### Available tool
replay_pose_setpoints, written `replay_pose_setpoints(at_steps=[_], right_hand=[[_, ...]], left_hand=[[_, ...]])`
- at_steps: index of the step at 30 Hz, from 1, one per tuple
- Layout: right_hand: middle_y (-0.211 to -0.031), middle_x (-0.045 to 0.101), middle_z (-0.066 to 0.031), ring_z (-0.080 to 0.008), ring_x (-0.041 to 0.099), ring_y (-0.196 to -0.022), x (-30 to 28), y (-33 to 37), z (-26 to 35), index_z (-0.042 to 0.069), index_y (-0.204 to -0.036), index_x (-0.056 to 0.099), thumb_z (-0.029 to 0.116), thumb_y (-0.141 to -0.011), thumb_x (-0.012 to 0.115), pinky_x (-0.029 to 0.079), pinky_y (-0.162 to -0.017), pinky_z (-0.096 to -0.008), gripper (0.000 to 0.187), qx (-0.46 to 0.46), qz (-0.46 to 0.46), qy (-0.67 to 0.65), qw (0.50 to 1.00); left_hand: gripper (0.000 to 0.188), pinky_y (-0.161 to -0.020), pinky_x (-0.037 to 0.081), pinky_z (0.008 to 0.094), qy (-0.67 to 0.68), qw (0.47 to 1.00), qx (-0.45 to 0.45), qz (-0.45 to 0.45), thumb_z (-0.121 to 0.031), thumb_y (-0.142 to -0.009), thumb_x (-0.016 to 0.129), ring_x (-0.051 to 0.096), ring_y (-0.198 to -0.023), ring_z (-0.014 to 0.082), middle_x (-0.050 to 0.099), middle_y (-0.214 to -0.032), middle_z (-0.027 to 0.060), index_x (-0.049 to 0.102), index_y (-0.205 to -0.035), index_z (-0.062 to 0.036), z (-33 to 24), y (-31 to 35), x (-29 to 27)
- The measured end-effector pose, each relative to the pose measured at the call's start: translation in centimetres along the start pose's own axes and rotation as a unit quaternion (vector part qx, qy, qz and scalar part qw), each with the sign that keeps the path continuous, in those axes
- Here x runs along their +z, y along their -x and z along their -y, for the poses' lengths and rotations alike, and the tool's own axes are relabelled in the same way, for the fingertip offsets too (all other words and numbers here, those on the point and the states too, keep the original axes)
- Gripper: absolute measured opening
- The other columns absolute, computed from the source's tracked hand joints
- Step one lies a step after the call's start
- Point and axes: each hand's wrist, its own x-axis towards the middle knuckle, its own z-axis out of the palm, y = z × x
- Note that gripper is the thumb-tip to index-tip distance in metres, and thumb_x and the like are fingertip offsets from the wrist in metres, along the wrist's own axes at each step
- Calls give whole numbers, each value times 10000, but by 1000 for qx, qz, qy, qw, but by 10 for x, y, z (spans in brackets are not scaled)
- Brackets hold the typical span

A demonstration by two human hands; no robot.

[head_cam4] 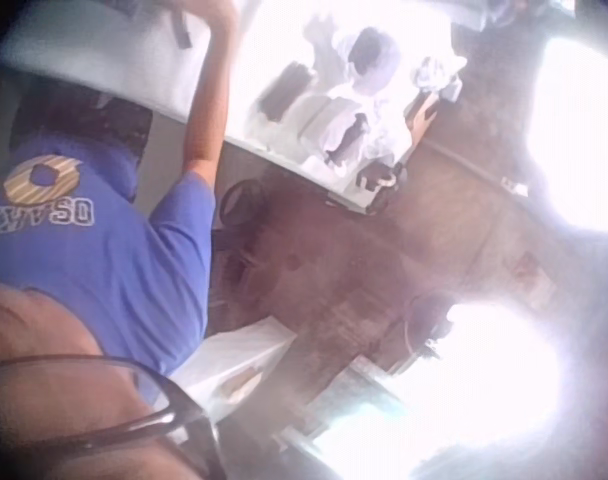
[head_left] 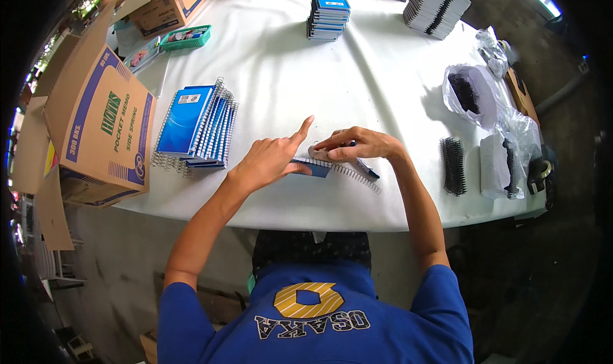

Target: The person assembles spiral notebooks by inserting wire coils into the holes of paper stacks and notebook covers by hand and using pliers to secure the ends. The person then stacks the finished notebooks and places them into a cardboard box.

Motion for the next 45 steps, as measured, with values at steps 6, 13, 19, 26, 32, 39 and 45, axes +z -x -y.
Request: replay_pose_setpoints(at_steps=[6, 13, 19, 26, 32, 39, 45], right_hand=[[-1118, 668, -189, -328, 619, -1071, 1, -2, 6, 57, -1163, 683, 580, -779, 641, 450, -959, -435, 650, -60, -4, -123, 991], [-1123, 661, -178, -317, 594, -1094, 1, -6, 8, 3, -1182, 659, 508, -803, 606, 413, -991, -426, 634, -81, 14, -147, 986], [-1081, 670, -170, -328, 602, -1077, 6, -14, 5, 49, -1183, 674, 576, -796, 590, 432, -974, -436, 659, -69, -16, -130, 989], [-1082, 646, -184, -285, 606, -1032, 12, -30, 7, -53, -1169, 643, 510, -855, 561, 451, -931, -373, 649, -78, 21, -211, 974], [-1084, 649, -183, -274, 610, -992, 8, -34, 5, -43, -1131, 668, 491, -830, 568, 431, -932, -363, 621, -137, 22, -202, 970], [-1067, 665, -156, -250, 605, -1010, 11, -46, 22, -38, -1152, 659, 541, -800, 585, 428, -931, -358, 681, -103, 20, -110, 988], [-1043, 663, -147, -250, 592, -1006, 13, -39, 29, -31, -1151, 659, 561, -802, 612, 421, -929, -362, 689, -56, 2, -130, 990]], left_hand=[[954, -674, 561, 419, -31, 999, -29, 0, -591, -732, 660, 693, -763, 315, 666, -835, 180, 268, -1497, -176, 3, 6, 0], [919, -823, 552, 420, 78, 993, -56, -66, -498, -670, 755, 658, -990, 326, 627, -1230, 111, 344, -1464, -283, 21, 16, 7], [1029, -977, 489, 422, 221, 960, -68, -160, -395, -668, 802, 551, -1185, 348, 429, -1455, 97, 217, -1505, -264, 20, 21, 19], [1110, -996, 476, 401, 416, 860, -96, -279, -360, -666, 808, 532, -1226, 327, 562, -1324, 150, 121, -1524, -202, 25, 29, 60], [1047, -967, 498, 368, 454, 842, -91, -278, -342, -659, 793, 554, -1204, 293, 575, -1310, 142, 204, -1512, -191, 23, 27, 70], [1040, -947, 513, 372, 467, 836, -91, -274, -231, -677, 797, 560, -1199, 272, 554, -1334, 128, 184, -1516, -205, 24, 33, 68], [1045, -992, 473, 349, 464, 840, -87, -267, -292, -701, 788, 547, -1221, 242, 552, -1345, 113, 157, -1519, -135, 28, 35, 68]])
